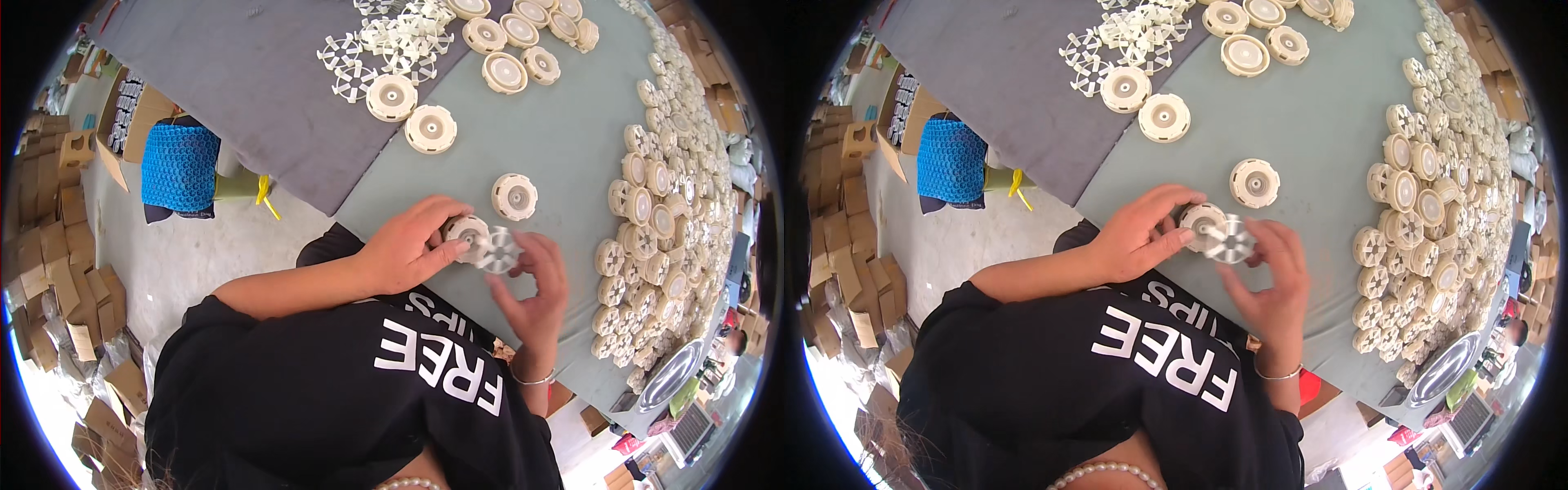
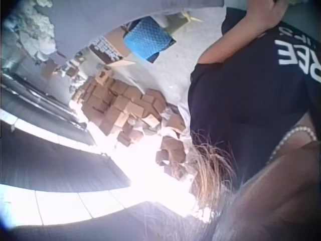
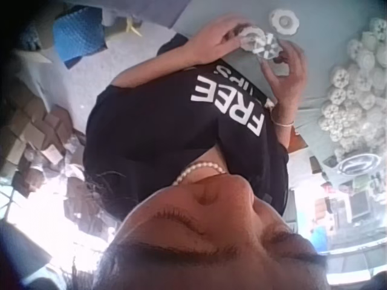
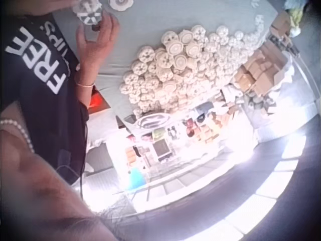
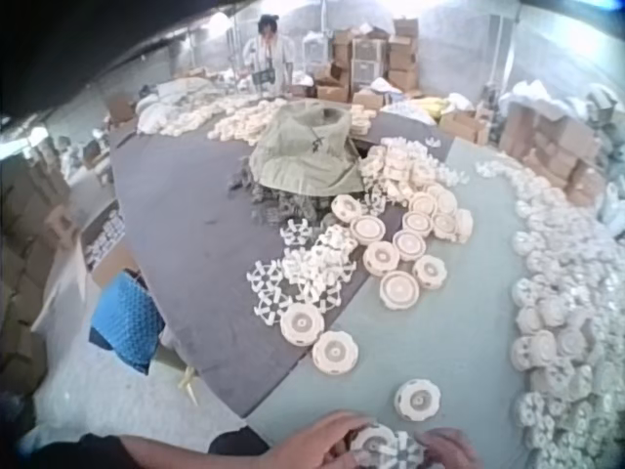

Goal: The person assembles small, white, circular plastic components by hand. They pick up a base piece and a cross-shaped insert, fit the insert into the base, and place the completed unit on the table. This repetitive assembly process continues throughout the clip, with the person handling the parts one at a time.

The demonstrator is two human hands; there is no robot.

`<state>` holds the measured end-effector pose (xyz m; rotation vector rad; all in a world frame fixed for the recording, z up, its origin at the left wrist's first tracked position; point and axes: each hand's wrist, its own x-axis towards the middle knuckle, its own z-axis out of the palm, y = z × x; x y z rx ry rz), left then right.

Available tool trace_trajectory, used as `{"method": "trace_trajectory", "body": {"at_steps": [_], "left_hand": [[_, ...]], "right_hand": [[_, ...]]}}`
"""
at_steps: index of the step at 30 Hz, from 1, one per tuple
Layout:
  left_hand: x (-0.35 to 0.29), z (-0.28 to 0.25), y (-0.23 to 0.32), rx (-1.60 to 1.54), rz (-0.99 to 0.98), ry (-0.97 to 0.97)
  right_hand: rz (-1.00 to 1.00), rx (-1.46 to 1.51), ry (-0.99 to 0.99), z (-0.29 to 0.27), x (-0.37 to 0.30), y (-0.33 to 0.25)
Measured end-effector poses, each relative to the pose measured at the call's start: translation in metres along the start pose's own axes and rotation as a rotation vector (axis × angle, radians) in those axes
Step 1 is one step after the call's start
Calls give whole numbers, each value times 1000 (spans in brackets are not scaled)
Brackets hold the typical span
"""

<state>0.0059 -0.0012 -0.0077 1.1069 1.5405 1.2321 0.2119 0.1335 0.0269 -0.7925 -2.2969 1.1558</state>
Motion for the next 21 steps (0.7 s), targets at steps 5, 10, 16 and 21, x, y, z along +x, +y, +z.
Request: {"method": "trace_trajectory", "body": {"at_steps": [5, 10, 16, 21], "left_hand": [[3, 2, 0, 65, 27, 22], [7, 4, -6, 122, 54, 53], [14, -20, -1, 157, -18, 122], [40, -90, 6, 632, 54, 561]], "right_hand": [[-15, -128, -120, 23, 7, -11], [75, -160, -112, 31, 5, -12], [71, -237, -222, -5, -8, 2], [5, -639, 164, -68, 31, 12]]}}
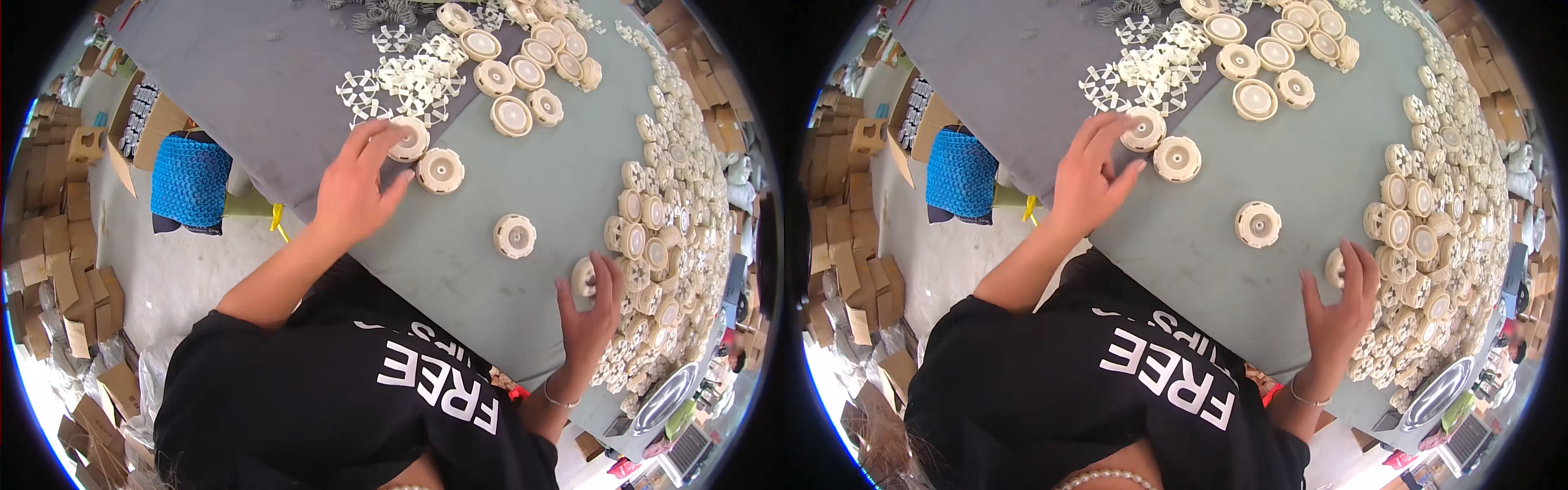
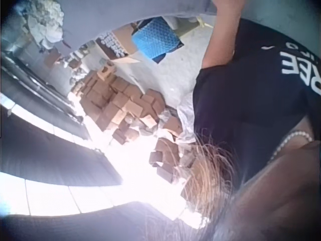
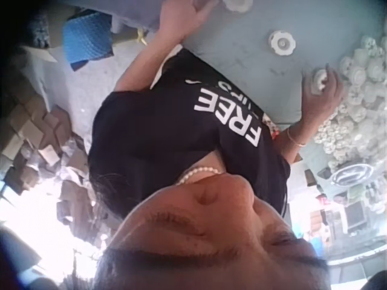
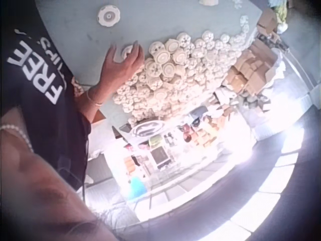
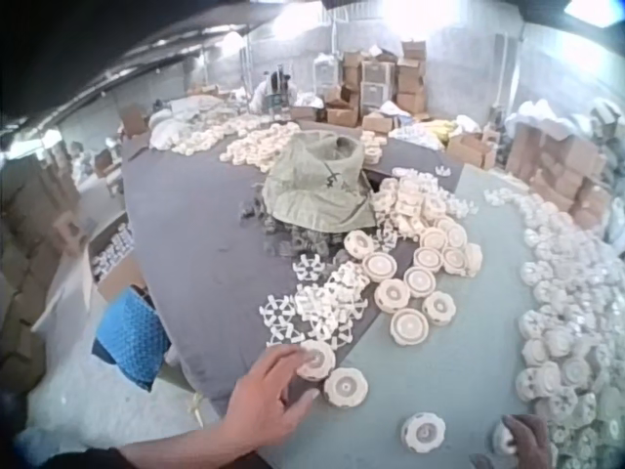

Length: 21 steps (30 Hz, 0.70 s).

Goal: The person assembles small, white, circular plastic components by hand. They pick up a base piece and a cross-shaped insert, fit the insert into the base, and place the completed unit on the table. This repetitive assembly process continues throughout the clip, with the person handling the parts one at a time.

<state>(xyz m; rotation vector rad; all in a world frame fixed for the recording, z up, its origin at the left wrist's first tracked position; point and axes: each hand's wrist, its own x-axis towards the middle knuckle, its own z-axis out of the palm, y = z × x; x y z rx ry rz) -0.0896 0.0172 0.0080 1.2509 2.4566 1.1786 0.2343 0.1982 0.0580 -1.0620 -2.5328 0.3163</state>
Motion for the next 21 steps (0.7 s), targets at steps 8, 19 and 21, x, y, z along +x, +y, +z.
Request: {"method": "trace_trajectory", "body": {"at_steps": [8, 19, 21], "left_hand": [[11, 11, -7, 137, 97, -61], [1, 13, 11, -419, 328, -445], [27, -11, -9, -293, 353, -197]], "right_hand": [[-467, 264, -327, 106, 103, -103], [-679, 295, -77, 146, 219, -142], [-599, 364, -202, 134, 221, -138]]}}
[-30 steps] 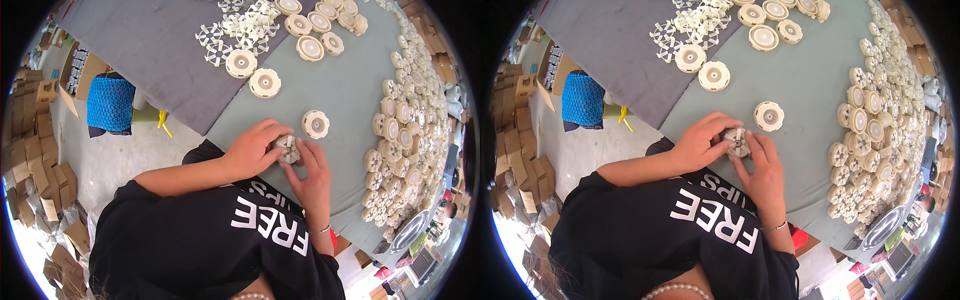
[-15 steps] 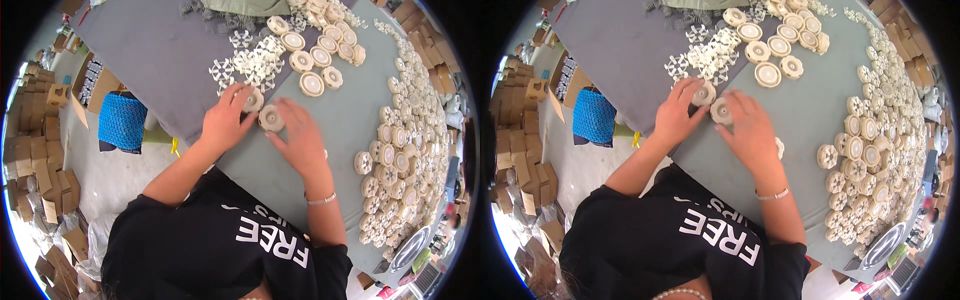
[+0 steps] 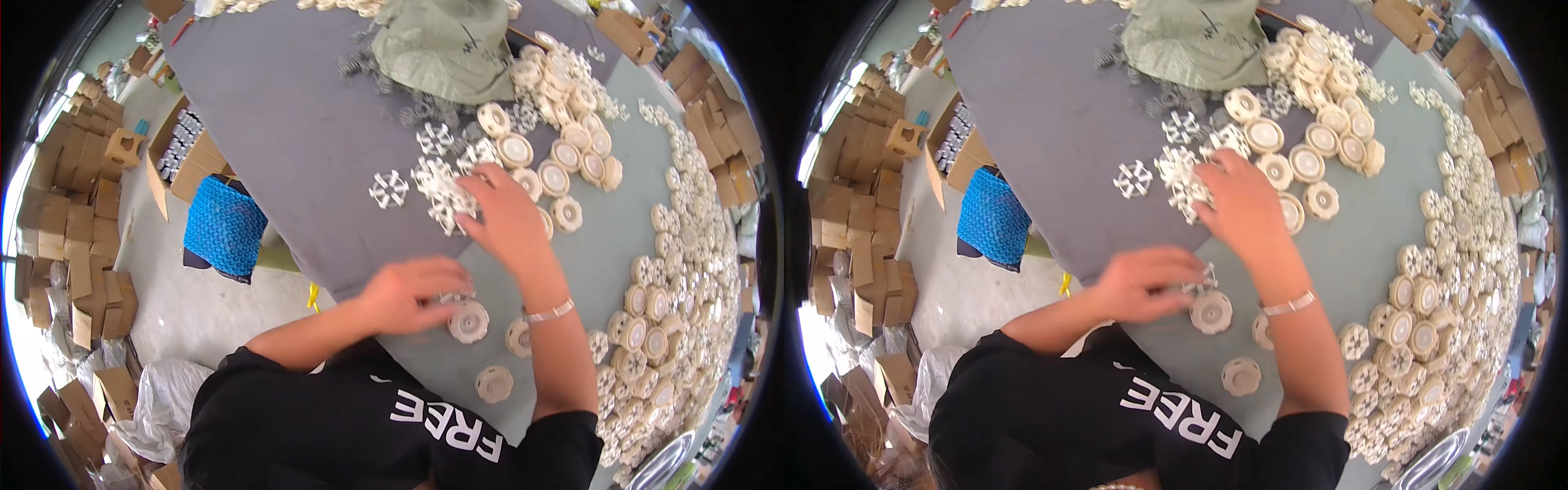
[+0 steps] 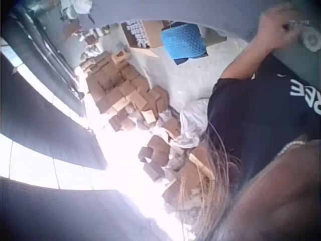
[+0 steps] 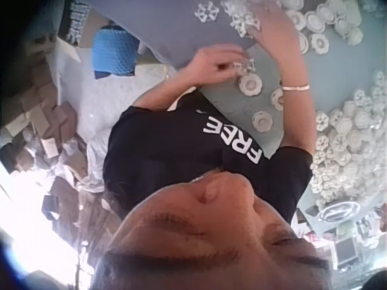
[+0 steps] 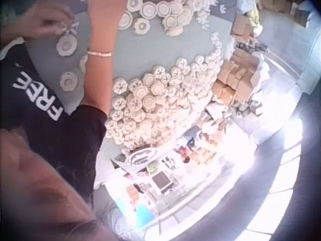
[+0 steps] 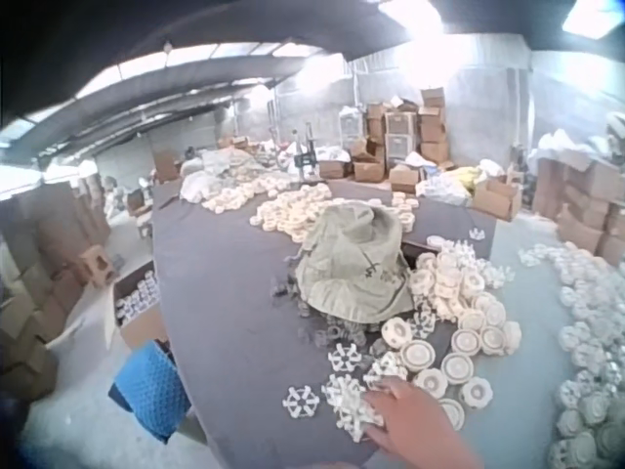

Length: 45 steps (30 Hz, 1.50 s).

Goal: The person assembles small, white, circular plastic components by hand. They pick up a base piece and a cross-shaped insert, fit the insert into the base, and place the completed unit on the table. This repetitive assembly process continues throughout the clip, with the person handling the parts one at a time.

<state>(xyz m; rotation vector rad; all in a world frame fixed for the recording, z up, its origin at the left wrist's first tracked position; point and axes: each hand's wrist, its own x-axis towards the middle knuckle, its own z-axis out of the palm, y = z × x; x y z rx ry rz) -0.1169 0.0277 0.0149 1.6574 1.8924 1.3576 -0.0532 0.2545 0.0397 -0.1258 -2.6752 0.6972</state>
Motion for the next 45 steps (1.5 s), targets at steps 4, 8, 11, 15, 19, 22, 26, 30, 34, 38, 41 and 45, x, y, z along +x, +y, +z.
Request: {"method": "trace_trajectory", "body": {"at_steps": [4, 8, 11, 15, 19, 22, 26, 30, 34, 38, 41, 45], "left_hand": [[61, -101, -78, 511, -378, 531], [71, -144, -193, 793, -347, 573], [103, -107, -193, 768, -160, 389], [116, -85, -187, 587, -226, 293], [113, -89, -178, 530, -78, 518], [93, -94, -153, -505, -676, 647], [30, -75, -108, -1291, -705, 576], [-17, -26, -30, -1205, -746, 309], [-46, 31, 10, -837, -689, -94], [-75, 73, 47, -136, -276, -67], [-73, 85, 51, 75, -120, -49], [-58, 87, 58, 59, -64, -48]], "right_hand": [[104, 180, -28, -54, -34, 0], [467, 636, -86, -63, -77, 25], [462, 565, -19, -53, -112, 39], [471, 887, 88, -49, -119, 23], [487, 805, 128, -57, -133, 28], [528, 899, 220, -74, -165, 30], [696, 883, 456, -75, -226, 32], [752, 498, 529, -67, -289, 15], [616, -201, 549, -57, -324, -18], [538, -378, 500, -44, -351, -42], [602, -277, 497, -45, -373, -60], [680, -96, 418, -60, -398, -73]]}}
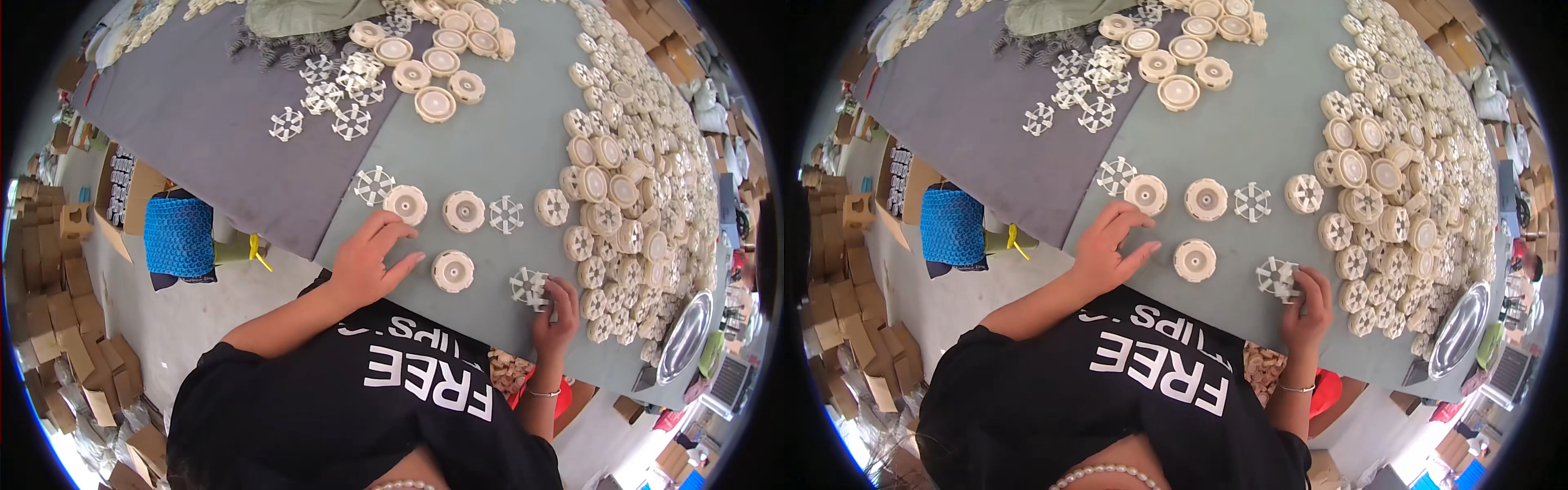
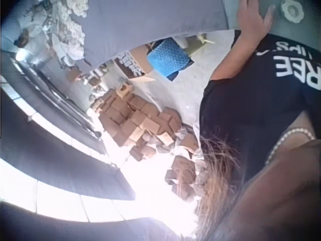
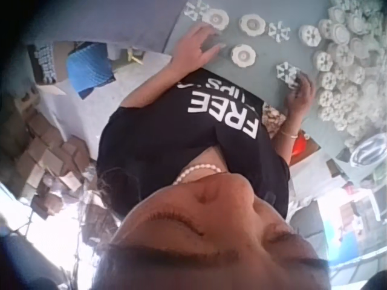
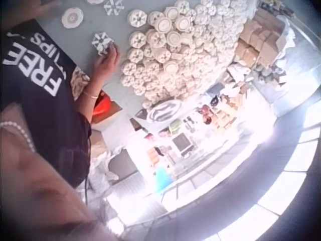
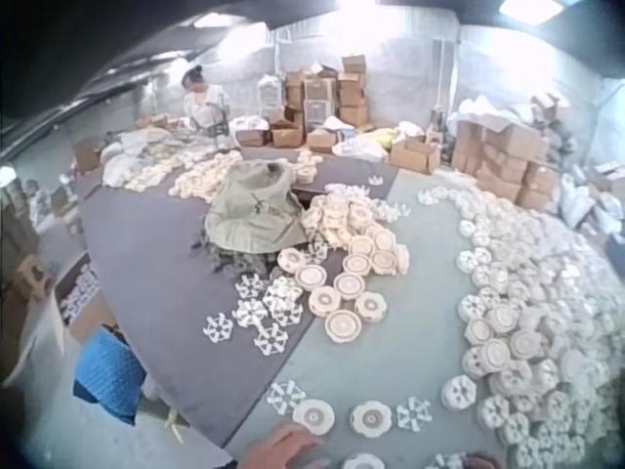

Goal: The person assembles small, white, circular plastic components by hand. They pick up a base piece and a cross-shaped insert, fit the insert into the base, and place the completed unit on the table. This repetitive assembly process continues throughout the clip, with the person handling the parts one at a time.

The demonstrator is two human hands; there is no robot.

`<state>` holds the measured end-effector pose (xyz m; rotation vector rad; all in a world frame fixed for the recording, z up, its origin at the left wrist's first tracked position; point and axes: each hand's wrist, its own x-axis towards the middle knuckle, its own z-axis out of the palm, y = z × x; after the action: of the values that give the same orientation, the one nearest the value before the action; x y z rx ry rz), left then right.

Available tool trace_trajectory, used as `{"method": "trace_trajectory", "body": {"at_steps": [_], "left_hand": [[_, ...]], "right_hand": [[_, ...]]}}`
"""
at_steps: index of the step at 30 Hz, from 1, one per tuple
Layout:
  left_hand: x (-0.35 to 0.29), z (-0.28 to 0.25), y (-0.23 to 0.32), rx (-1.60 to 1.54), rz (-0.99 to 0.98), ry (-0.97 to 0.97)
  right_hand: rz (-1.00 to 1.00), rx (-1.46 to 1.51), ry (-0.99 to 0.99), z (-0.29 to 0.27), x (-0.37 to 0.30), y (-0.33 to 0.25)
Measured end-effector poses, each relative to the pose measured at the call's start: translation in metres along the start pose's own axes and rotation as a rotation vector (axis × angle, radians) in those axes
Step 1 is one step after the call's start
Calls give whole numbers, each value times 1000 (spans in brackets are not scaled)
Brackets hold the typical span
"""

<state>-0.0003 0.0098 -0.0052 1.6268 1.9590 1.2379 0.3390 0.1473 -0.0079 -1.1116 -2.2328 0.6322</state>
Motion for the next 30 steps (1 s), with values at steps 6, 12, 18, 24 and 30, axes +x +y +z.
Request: {"method": "trace_trajectory", "body": {"at_steps": [6, 12, 18, 24, 30], "left_hand": [[17, 24, 25, -35, 70, -184], [2, 36, 27, -27, 126, -358], [-1, 34, 17, -238, 21, -442], [-3, 30, 12, -441, -118, -393], [10, 19, 39, -1205, -572, -548]], "right_hand": [[57, 80, -253, -20, 9, -33], [216, 242, -142, -2, 4, -14], [426, 445, -22, 18, 25, -13], [223, -104, 94, 13, 45, -3], [-60, 285, -113, 16, 42, -88]]}}
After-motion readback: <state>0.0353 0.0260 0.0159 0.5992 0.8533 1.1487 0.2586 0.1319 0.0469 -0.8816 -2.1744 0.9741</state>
